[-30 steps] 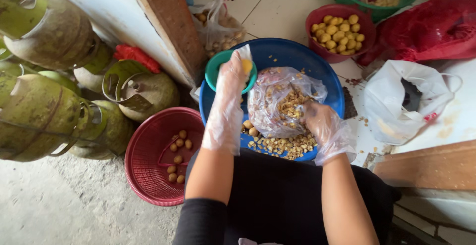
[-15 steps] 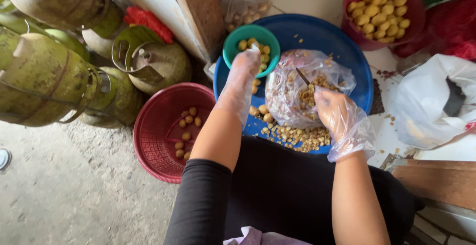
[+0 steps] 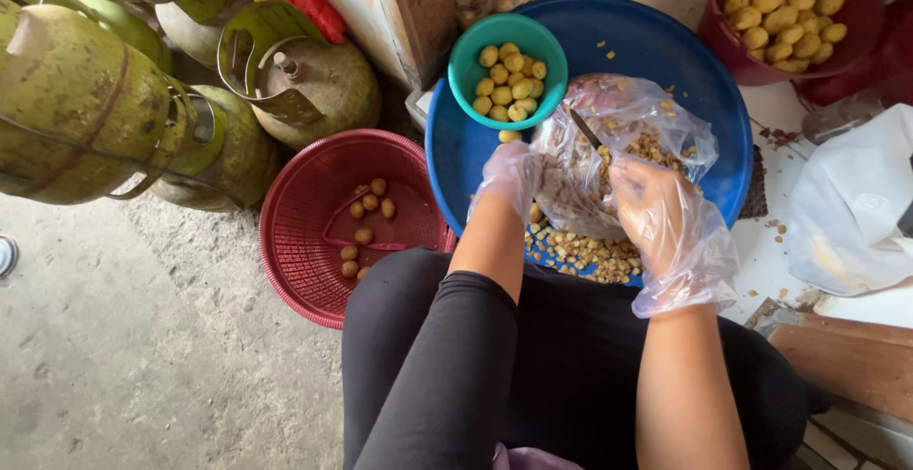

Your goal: The person sits on the floor and uses a knife to peel small round nuts, placing the peeled items into a small bowl and the shells into a larger blue basin. The person handles the nuts one at a time and continues the peeling process throughout the clip.

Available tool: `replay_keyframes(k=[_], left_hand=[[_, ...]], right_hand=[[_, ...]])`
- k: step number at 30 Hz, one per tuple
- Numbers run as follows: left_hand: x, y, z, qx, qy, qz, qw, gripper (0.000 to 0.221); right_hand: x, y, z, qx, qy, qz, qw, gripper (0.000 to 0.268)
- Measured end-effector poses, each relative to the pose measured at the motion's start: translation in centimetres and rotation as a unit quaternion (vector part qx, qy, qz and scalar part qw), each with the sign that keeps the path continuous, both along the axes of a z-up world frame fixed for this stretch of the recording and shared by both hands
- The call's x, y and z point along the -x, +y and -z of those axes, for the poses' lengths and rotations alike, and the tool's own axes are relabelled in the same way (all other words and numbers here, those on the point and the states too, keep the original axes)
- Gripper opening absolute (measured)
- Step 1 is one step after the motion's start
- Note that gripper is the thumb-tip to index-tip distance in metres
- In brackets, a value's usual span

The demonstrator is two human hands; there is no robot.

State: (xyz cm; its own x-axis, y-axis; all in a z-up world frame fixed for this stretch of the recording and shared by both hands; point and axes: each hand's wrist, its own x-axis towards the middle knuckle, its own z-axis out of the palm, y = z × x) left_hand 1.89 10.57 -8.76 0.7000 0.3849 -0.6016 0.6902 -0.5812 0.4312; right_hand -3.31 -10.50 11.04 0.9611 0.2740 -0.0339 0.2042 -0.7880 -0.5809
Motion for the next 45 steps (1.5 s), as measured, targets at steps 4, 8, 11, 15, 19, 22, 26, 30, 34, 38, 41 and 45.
replay_keyframes(k=[4, 8, 11, 15, 19, 22, 26, 30, 34, 38, 41, 45], left_hand=[[1.7, 0.8, 0.1, -0.002, -0.041, -0.071, 0.997, 0.025], [2.5, 2.1, 1.3, -0.116, -0.148, -0.034, 0.982, 0.022], [3.2, 2.9, 3.9, -0.128, -0.265, -0.051, 0.954, 0.025], [1.6, 3.5, 7.3, -0.263, -0.269, 0.212, 0.902, 0.030], [0.6, 2.0, 7.6, -0.185, -0.278, 0.135, 0.933, 0.029], [1.0, 0.1, 5.4, 0.008, -0.231, -0.104, 0.967, 0.029], [1.3, -1.5, 2.2, 0.020, -0.231, -0.149, 0.961, 0.027], [0.8, -1.5, 0.7, 0.046, -0.165, -0.220, 0.960, 0.024], [1.4, -1.5, 1.2, 0.059, -0.164, -0.240, 0.955, 0.034], [2.0, 0.1, 1.3, -0.064, -0.258, -0.099, 0.959, 0.034], [2.0, 1.5, -0.1, -0.099, -0.188, 0.018, 0.977, 0.028], [1.5, 0.9, -3.5, 0.081, -0.169, -0.113, 0.976, 0.030]], right_hand=[[0.1, 0.1, 0.0, -0.009, -0.062, -0.036, 0.997, 0.030], [0.0, 0.2, -0.3, -0.027, -0.002, -0.029, 0.999, 0.031], [0.2, 0.7, -0.4, -0.023, -0.035, -0.040, 0.998, 0.030], [0.5, 0.9, -0.6, -0.031, -0.074, -0.062, 0.995, 0.029], [0.8, 0.7, -0.8, -0.043, -0.057, -0.066, 0.995, 0.029], [0.8, 0.6, -0.8, -0.038, -0.067, -0.063, 0.995, 0.029], [0.5, 0.3, -0.8, -0.007, -0.070, -0.048, 0.996, 0.028], [-0.2, -0.1, -0.6, -0.004, -0.071, -0.045, 0.996, 0.028], [-0.3, -0.2, -0.3, -0.052, -0.013, -0.036, 0.998, 0.029], [-0.1, 0.2, -0.6, -0.113, 0.073, 0.003, 0.991, 0.026], [0.6, 0.1, -0.8, -0.153, 0.120, 0.017, 0.981, 0.027], [1.8, 0.4, -0.6, -0.244, -0.121, -0.111, 0.956, 0.030]])
